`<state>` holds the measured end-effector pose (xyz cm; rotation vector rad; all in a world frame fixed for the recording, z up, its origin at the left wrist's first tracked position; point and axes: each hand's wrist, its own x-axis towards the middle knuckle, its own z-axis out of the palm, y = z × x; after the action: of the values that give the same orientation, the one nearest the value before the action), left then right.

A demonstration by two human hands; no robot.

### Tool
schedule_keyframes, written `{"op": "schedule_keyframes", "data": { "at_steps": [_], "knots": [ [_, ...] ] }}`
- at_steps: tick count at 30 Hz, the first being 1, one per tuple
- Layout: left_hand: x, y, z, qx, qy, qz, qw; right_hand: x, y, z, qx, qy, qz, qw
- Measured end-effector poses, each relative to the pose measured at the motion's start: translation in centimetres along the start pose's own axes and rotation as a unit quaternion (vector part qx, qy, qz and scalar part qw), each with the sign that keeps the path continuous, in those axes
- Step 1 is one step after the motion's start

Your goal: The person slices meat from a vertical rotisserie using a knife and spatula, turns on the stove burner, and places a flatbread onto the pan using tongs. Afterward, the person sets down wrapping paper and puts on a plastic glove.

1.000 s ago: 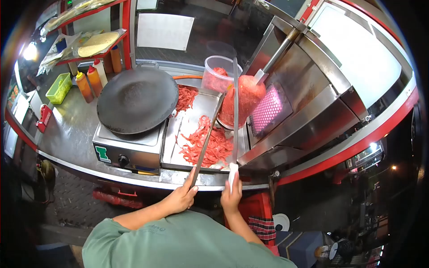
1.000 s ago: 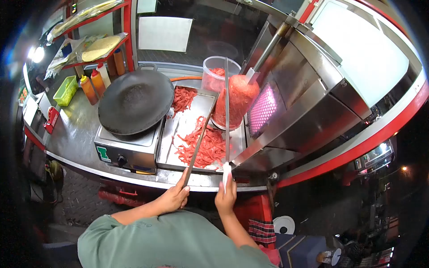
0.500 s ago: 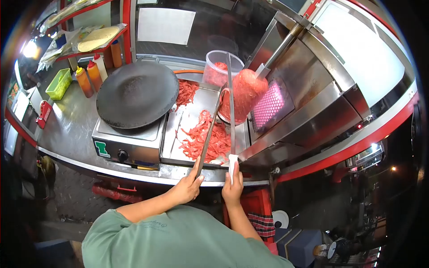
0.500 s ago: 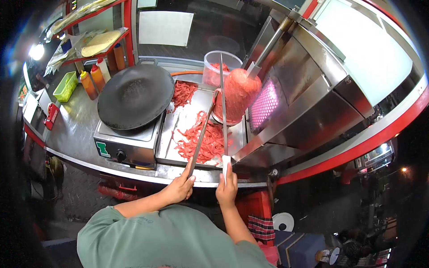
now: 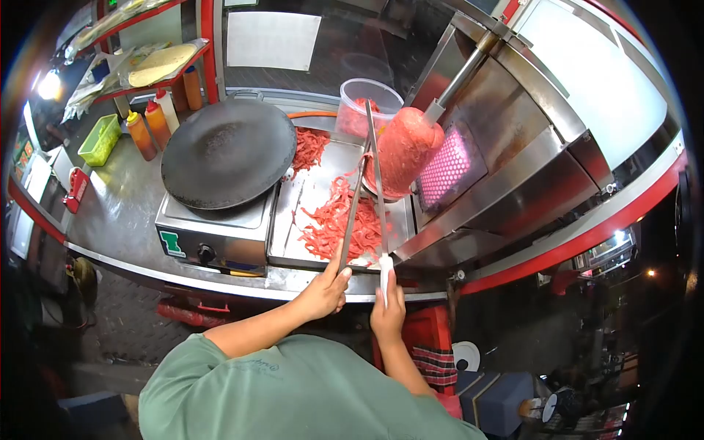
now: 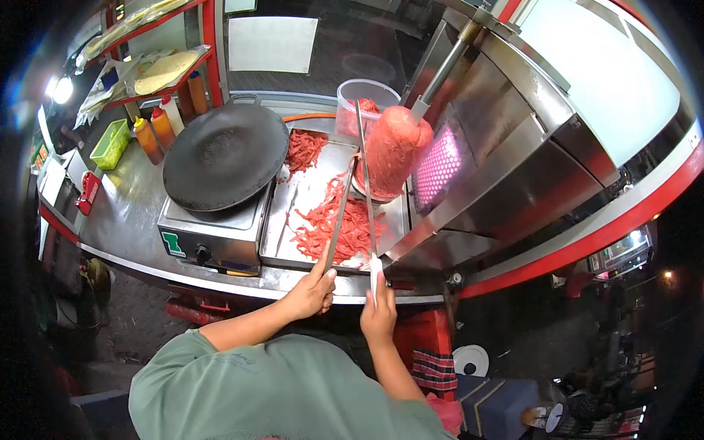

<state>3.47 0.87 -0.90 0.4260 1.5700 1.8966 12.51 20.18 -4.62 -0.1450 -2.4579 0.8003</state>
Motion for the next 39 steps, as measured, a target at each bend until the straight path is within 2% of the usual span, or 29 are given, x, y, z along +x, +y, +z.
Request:
{"op": "schedule_keyframes", "data": {
  "at_steps": [5, 9, 10, 11, 12, 14, 16, 17, 18, 19, 22, 24, 27, 30, 32, 35, 38, 39],
  "knots": [
    [0.9, 1.0, -0.9, -0.138, -0.039, -0.009, 0.99, -9.6, 2.3, -1.8, 0.014, -0.004, 0.013, 1.0],
    [1.0, 2.5, -0.4, -0.272, -0.077, -0.015, 0.959, 0.1, -1.6, -1.7, 0.012, -0.019, -0.026, 0.999],
    [1.4, 2.4, -0.4, -0.308, -0.095, -0.011, 0.947, 2.6, -3.0, -1.5, 0.015, -0.038, -0.005, 0.999],
    [1.3, 3.2, 0.3, -0.366, -0.055, -0.039, 0.928, 4.5, -4.6, -1.7, 0.034, -0.062, 0.007, 0.997],
    [1.7, 2.8, 0.2, -0.4, -0.069, -0.039, 0.913, 4.4, -4.7, -1.6, 0.055, -0.073, 0.029, 0.995],
    [1.8, 2.4, -0.5, -0.441, -0.103, -0.047, 0.89, 3.1, -5.5, -1.5, 0.176, -0.118, 0.139, 0.967],
    [0.7, 2.3, -1.3, -0.446, -0.082, -0.066, 0.889, -1.1, -6.6, -3.2, 0.357, -0.183, 0.295, 0.867],
    [0.0, 1.9, -1.6, -0.448, -0.073, -0.073, 0.888, -3.5, -5.5, -2.5, 0.42, -0.158, 0.265, 0.853],
    [-0.1, -1.5, -2.9, -0.441, -0.146, -0.051, 0.884, -5.1, -3.8, -2.0, 0.367, -0.141, 0.226, 0.891],
    [-1.7, -1.2, -2.9, -0.415, -0.081, -0.069, 0.903, -5.2, -3.1, -1.8, 0.315, -0.118, 0.187, 0.923],
    [-5.3, -1.8, -3.8, -0.282, -0.079, -0.066, 0.954, -1.4, -2.0, 0.0, 0.215, -0.033, 0.047, 0.975],
    [-7.1, -2.5, -3.8, -0.202, -0.066, -0.058, 0.976, 2.6, -2.9, 1.4, 0.196, 0.018, 0.022, 0.98],
    [-8.3, -1.7, -3.3, -0.131, -0.054, -0.034, 0.989, 2.9, -1.7, 2.3, 0.153, 0.057, 0.006, 0.987],
    [-7.6, -2.4, -3.9, -0.048, -0.029, 0.002, 0.998, -4.0, 2.1, 2.0, 0.13, 0.052, -0.018, 0.99],
    [-7.1, -1.4, -3.9, -0.009, -0.021, -0.014, 1.0, -6.4, 2.6, 1.3, 0.149, 0.034, -0.025, 0.988],
    [-7.1, -2.3, -4.0, 0.03, -0.031, -0.026, 0.999, -1.9, 2.4, 2.2, 0.155, 0.048, -0.024, 0.986],
    [-7.1, -2.8, -3.6, 0.048, -0.035, -0.035, 0.998, 3.4, 1.7, 3.3, 0.089, 0.071, -0.084, 0.99],
    [-7.2, -2.7, -3.8, 0.057, -0.035, -0.04, 0.997, 2.7, 1.6, 3.3, 0.121, 0.059, -0.055, 0.989]
  ]
}}
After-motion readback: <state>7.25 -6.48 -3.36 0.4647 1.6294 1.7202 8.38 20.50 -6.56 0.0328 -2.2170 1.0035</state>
